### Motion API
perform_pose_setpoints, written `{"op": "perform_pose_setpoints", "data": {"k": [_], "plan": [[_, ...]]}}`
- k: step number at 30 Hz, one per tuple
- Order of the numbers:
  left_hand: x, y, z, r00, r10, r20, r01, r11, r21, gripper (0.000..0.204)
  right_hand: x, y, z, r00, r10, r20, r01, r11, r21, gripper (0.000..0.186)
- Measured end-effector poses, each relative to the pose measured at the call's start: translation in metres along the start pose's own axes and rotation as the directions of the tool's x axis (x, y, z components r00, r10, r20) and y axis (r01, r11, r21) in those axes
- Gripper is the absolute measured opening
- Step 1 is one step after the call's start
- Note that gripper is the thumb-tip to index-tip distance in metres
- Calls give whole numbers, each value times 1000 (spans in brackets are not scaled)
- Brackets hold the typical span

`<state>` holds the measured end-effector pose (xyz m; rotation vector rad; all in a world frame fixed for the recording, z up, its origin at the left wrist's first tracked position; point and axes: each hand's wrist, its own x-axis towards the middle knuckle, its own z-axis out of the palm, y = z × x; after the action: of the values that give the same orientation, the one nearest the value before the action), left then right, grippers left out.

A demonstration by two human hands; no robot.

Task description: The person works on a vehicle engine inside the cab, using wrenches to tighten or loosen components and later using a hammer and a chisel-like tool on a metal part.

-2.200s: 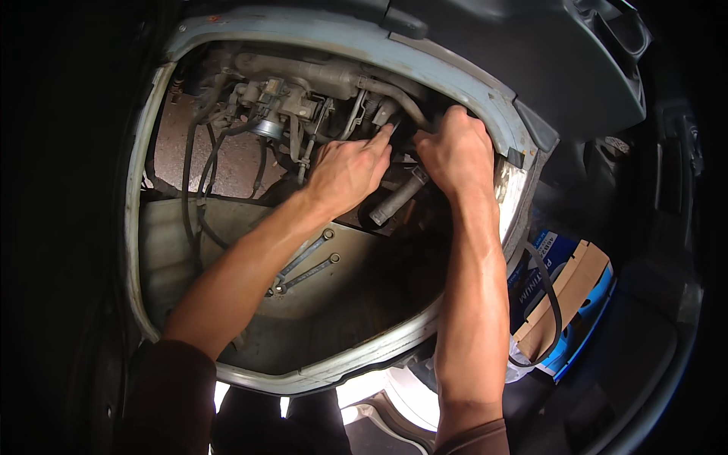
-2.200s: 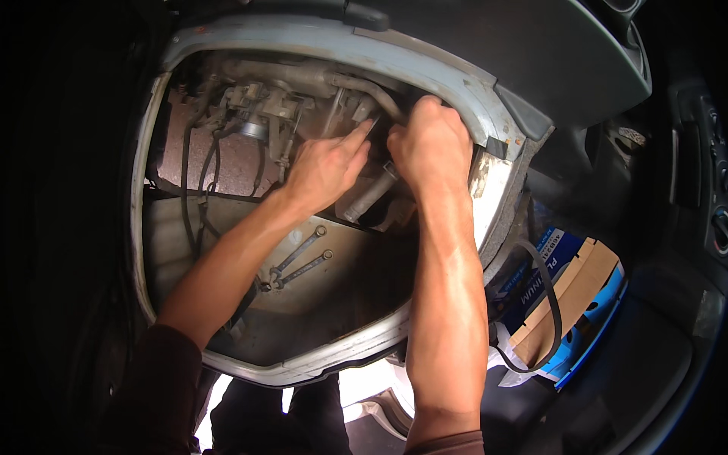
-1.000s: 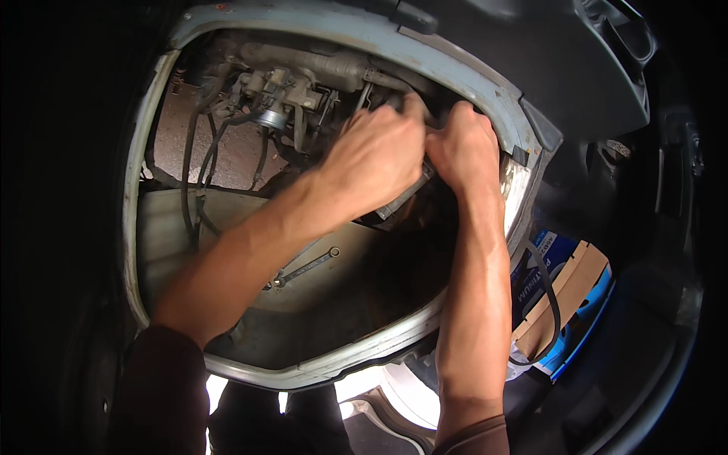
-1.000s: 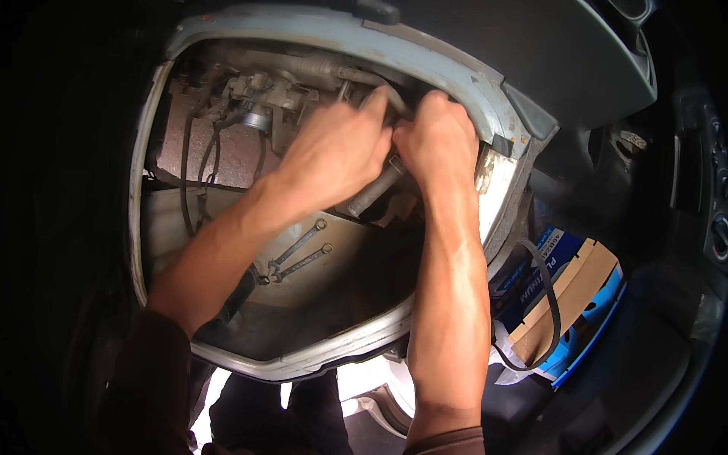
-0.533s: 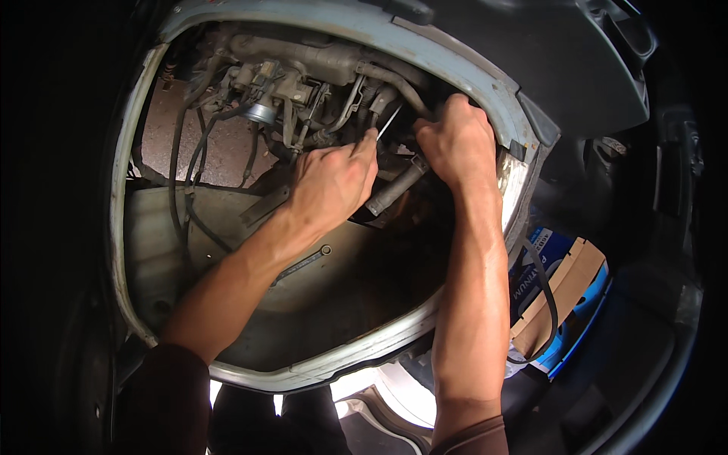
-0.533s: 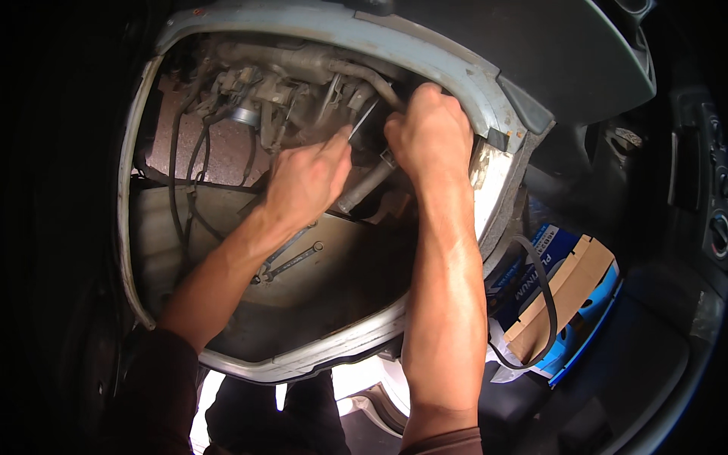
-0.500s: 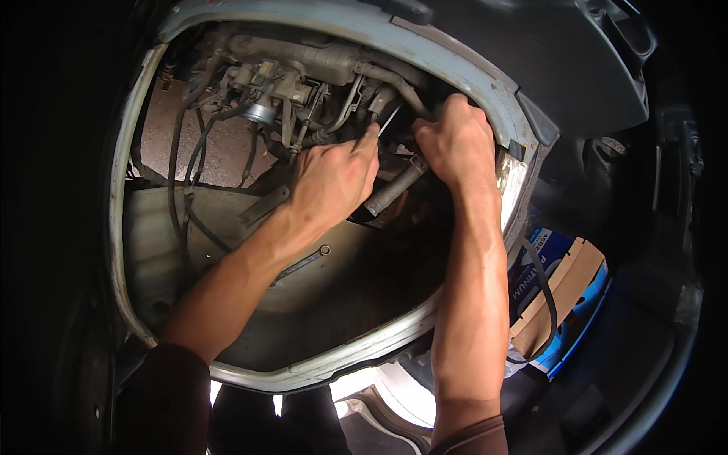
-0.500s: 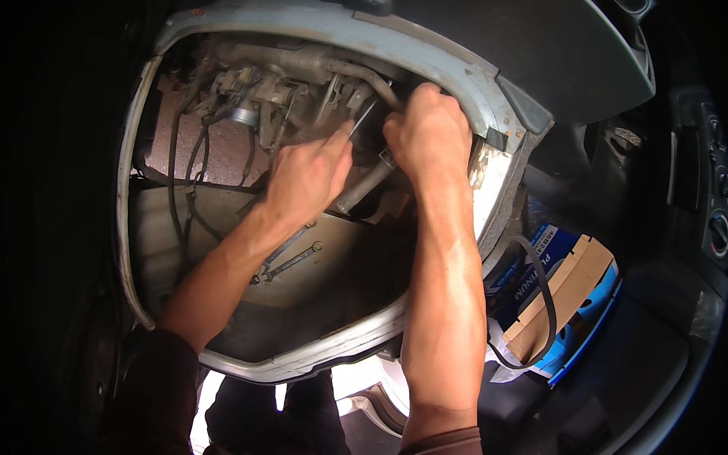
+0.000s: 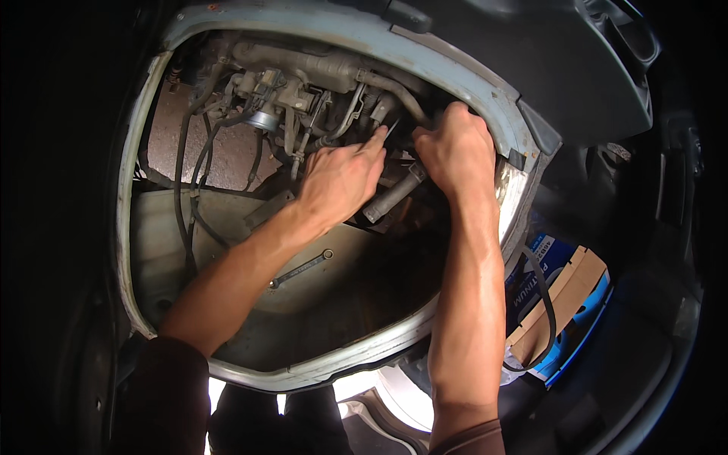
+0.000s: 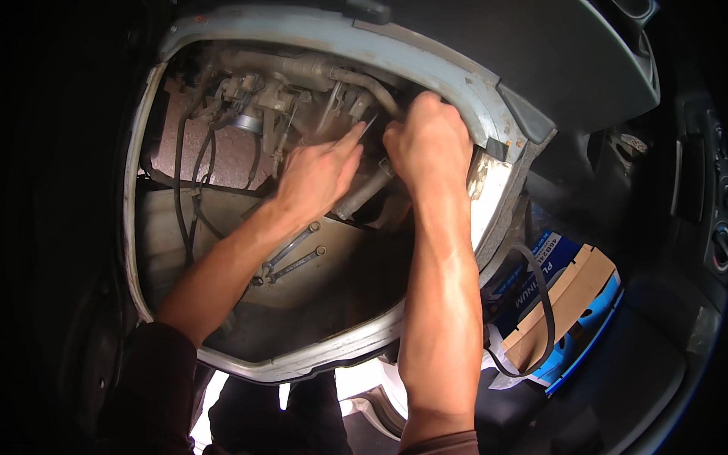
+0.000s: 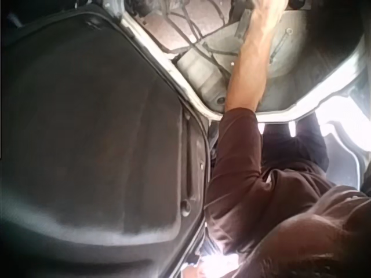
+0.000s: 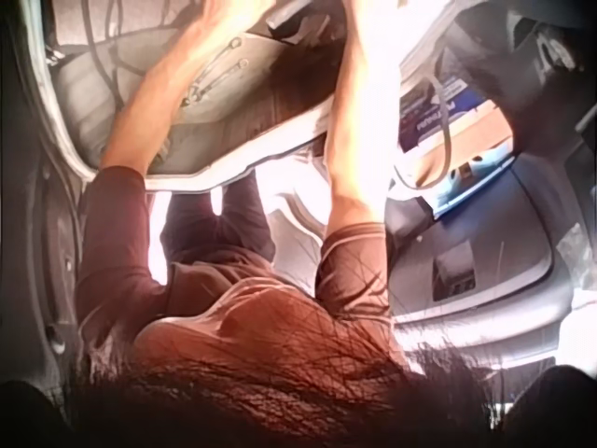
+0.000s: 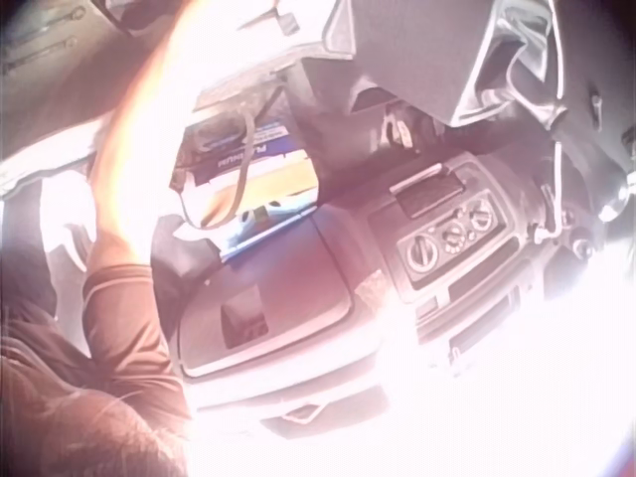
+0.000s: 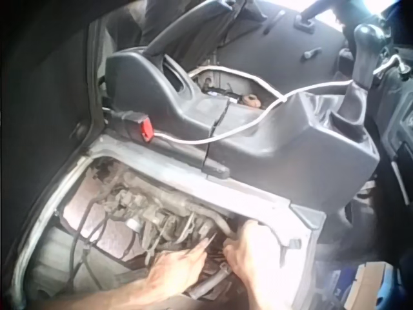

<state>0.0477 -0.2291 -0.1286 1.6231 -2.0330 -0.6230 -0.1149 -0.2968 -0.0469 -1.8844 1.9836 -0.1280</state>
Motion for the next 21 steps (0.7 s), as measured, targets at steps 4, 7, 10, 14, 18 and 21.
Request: {"op": "perform_pose_setpoints", "data": {"k": [4,7,10,14,18,21], "plan": [[2,9,5,994,-61,-89,47,988,-150,38,0,3,0,1000,-13,-1,13,1000,-2,31],[8,11,7,997,22,-80,-35,984,-174,36,0,3,2,1000,-10,-17,10,1000,-10,31],[9,9,3,988,67,-136,-84,989,-123,36,0,1,1,1000,12,-5,-13,1000,-9,30],[4,6,1,989,22,-145,-33,997,-68,35,0,0,0,1000,3,13,-3,1000,-7,30],[0,4,9,989,20,-147,-32,996,-78,34,0,3,1,1000,-17,-15,17,1000,-5,29],[0,-2,12,990,26,-142,-43,993,-114,34,0,3,2,1000,-18,-14,18,1000,-3,29]]}}
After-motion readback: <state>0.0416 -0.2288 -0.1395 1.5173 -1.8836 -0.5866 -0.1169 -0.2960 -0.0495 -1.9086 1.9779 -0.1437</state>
